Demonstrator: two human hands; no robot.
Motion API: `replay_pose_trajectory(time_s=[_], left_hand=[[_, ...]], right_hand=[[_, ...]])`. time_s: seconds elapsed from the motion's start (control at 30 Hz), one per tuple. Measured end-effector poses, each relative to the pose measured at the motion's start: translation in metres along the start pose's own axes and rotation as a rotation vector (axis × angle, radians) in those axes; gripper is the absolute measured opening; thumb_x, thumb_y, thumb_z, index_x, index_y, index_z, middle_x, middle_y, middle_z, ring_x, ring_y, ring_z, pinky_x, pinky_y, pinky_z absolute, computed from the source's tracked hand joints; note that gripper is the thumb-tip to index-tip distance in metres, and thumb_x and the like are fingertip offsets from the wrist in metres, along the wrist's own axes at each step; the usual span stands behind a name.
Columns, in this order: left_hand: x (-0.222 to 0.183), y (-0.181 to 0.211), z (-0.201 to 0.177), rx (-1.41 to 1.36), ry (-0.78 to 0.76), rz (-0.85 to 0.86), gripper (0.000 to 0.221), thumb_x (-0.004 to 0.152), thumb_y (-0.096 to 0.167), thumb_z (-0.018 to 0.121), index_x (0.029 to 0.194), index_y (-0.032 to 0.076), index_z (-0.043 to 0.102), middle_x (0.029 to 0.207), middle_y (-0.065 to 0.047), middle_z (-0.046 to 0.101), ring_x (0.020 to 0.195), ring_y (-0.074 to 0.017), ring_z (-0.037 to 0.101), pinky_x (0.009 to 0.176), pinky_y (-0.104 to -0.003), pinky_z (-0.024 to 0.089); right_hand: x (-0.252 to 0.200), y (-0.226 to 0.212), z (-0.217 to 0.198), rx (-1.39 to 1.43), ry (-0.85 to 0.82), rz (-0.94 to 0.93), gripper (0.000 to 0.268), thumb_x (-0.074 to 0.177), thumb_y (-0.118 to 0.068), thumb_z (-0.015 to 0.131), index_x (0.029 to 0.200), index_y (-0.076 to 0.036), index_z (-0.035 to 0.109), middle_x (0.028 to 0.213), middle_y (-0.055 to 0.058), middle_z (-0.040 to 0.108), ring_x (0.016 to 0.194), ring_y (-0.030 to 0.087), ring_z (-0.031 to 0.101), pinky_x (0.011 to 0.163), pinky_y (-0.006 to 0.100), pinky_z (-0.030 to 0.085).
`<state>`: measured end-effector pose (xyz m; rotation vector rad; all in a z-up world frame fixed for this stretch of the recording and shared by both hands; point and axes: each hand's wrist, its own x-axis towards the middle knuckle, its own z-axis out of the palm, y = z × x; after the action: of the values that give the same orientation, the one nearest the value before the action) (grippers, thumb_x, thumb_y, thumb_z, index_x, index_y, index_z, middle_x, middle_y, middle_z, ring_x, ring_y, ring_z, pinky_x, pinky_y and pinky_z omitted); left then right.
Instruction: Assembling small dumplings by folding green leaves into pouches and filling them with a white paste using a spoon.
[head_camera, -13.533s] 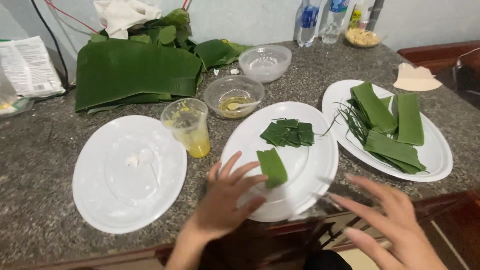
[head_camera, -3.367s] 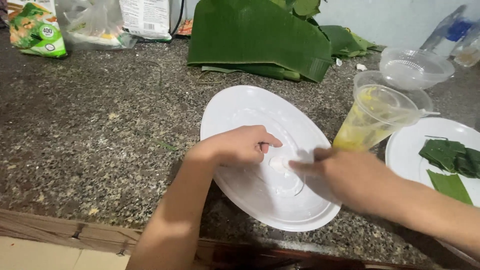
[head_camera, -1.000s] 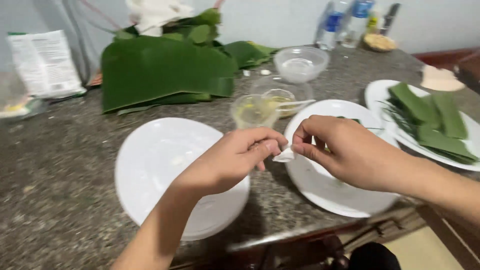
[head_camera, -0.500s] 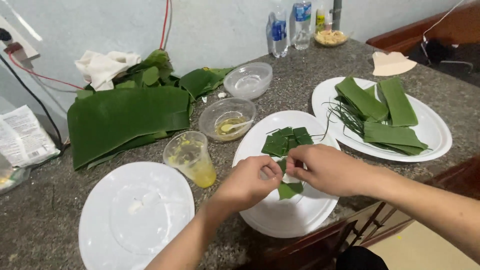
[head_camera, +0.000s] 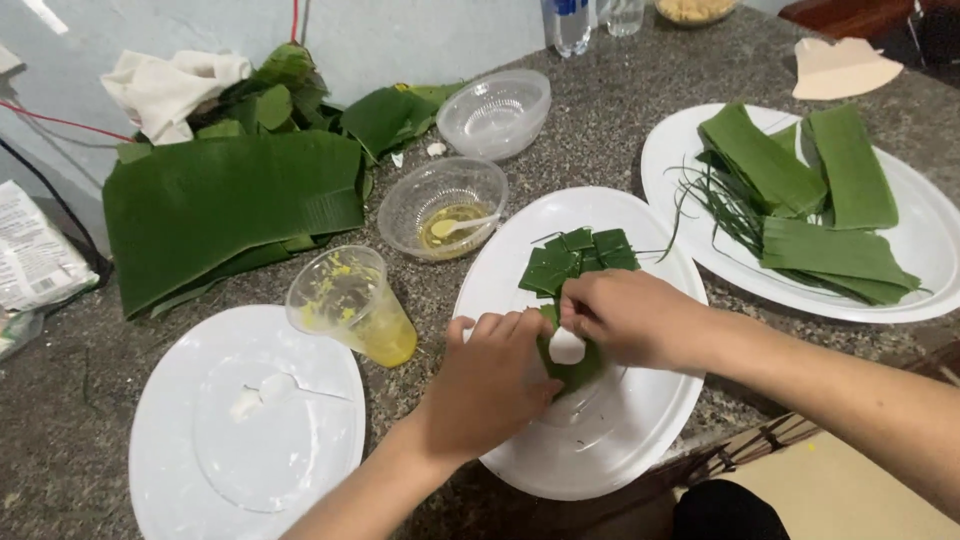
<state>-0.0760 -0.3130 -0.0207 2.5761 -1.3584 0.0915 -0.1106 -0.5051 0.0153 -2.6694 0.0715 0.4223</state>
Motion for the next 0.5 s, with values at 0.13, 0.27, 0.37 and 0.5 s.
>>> replay_pose_trajectory(time_s=[0.13, 0.27, 0.37, 0.5], left_hand=[[0.008, 0.007, -0.015, -0.112, -0.216, -0.124, 0.052, 0.083, 0.028, 0.077, 0.124, 0.019, 0.047, 0.117, 0.004, 0.065, 0.113, -0.0237, 0.061, 0.105, -0.055, 0.022], [0.011, 0.004, -0.021, -0.209, -0.266, -0.137, 0.051, 0.083, 0.022, 0.073, 0.125, 0.021, 0.044, 0.124, 0.008, 0.065, 0.119, -0.0182, 0.062, 0.111, -0.06, 0.011], [0.013, 0.001, -0.018, -0.191, -0.227, -0.097, 0.062, 0.081, 0.028, 0.078, 0.13, 0.016, 0.043, 0.133, -0.003, 0.057, 0.121, -0.0235, 0.058, 0.112, -0.063, 0.012], [0.013, -0.004, -0.014, -0.145, -0.173, 0.026, 0.064, 0.078, 0.027, 0.081, 0.132, 0.018, 0.047, 0.13, 0.002, 0.058, 0.123, -0.0166, 0.055, 0.109, -0.068, 0.017]], right_hand=[[0.006, 0.006, 0.003, -0.019, 0.036, -0.06, 0.017, 0.097, -0.026, 0.047, 0.089, -0.022, 0.06, 0.095, -0.002, 0.069, 0.089, 0.02, 0.061, 0.079, 0.036, 0.045], [0.014, 0.014, 0.01, -0.053, 0.062, -0.103, 0.016, 0.098, -0.028, 0.048, 0.09, -0.022, 0.06, 0.095, -0.002, 0.069, 0.091, 0.021, 0.061, 0.082, 0.037, 0.044], [0.019, 0.02, 0.015, -0.061, 0.104, -0.139, 0.017, 0.098, -0.03, 0.049, 0.087, -0.021, 0.058, 0.093, -0.003, 0.069, 0.092, 0.022, 0.061, 0.082, 0.038, 0.043], [0.021, 0.022, 0.019, -0.063, 0.15, -0.159, 0.025, 0.101, -0.038, 0.047, 0.09, -0.019, 0.06, 0.095, 0.002, 0.068, 0.089, 0.025, 0.061, 0.078, 0.041, 0.045]])
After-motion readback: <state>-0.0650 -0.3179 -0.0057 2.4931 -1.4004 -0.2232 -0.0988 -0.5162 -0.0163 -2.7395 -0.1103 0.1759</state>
